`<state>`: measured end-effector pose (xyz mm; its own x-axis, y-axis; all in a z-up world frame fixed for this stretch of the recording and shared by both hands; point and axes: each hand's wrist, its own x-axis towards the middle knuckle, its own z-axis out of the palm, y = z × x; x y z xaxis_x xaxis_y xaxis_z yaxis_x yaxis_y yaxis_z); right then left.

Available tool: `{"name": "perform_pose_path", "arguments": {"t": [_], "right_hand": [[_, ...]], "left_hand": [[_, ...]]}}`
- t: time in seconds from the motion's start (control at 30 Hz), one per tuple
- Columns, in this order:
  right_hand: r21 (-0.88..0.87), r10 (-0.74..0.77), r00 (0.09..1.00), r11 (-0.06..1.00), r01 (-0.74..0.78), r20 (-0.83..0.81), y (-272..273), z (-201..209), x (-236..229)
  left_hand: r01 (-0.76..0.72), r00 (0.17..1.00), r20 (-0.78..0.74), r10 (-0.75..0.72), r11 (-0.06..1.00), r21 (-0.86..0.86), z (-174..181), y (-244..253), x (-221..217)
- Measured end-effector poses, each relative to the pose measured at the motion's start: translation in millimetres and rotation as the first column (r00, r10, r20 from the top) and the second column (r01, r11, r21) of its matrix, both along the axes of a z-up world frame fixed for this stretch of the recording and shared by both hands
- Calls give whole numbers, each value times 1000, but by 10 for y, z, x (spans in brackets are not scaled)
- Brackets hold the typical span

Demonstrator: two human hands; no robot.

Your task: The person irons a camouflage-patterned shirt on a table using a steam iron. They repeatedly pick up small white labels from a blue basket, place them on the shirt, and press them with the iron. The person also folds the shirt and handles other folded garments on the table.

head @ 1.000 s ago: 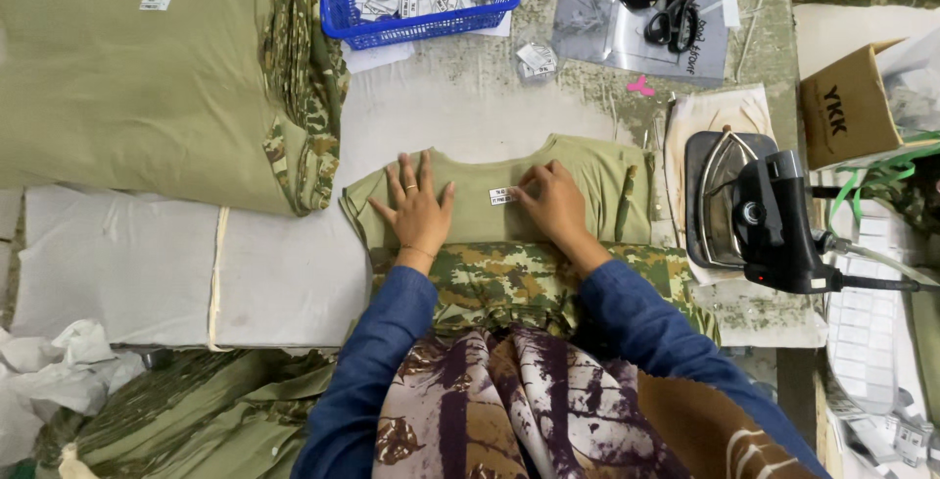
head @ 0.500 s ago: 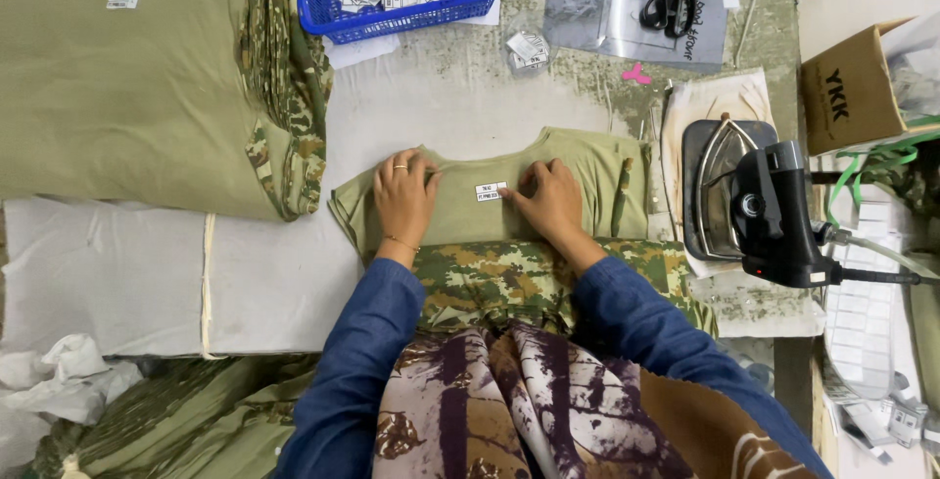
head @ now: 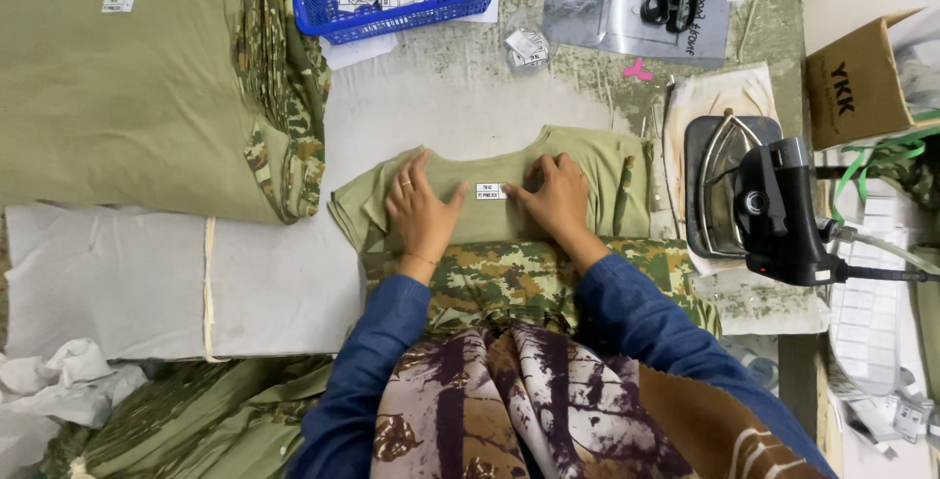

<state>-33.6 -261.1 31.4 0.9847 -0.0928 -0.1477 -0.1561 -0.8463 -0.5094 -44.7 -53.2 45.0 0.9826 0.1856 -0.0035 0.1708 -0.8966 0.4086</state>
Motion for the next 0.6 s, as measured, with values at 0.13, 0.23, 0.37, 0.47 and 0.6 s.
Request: {"name": "perform_pose_path", "arguments": {"t": [0.13,0.23,0.37,0.47,0.6], "right_hand": [[30,6,1000,1000,-6,-5,23,68,14],[46,10,1000,999,-10,-1,16,73,28],[50,-4,1000,999,5,-20,-16,27,38],[57,-1,1000,998,3,-25,-7,46,36],[22,9,1000,1000,-8,-24,-14,48,50]], "left_hand": [[12,999,-36,-15,997,-76,3,-64,-45],[14,997,-70,-21,995,-100,-47,-54,-27],[19,997,-71,-22,999,-51,-158,-57,-13],[16,998,-60,-18,999,-33,-147,-55,-25],[8,998,-57,-8,1000,-3,-133,-84,-29]]}}
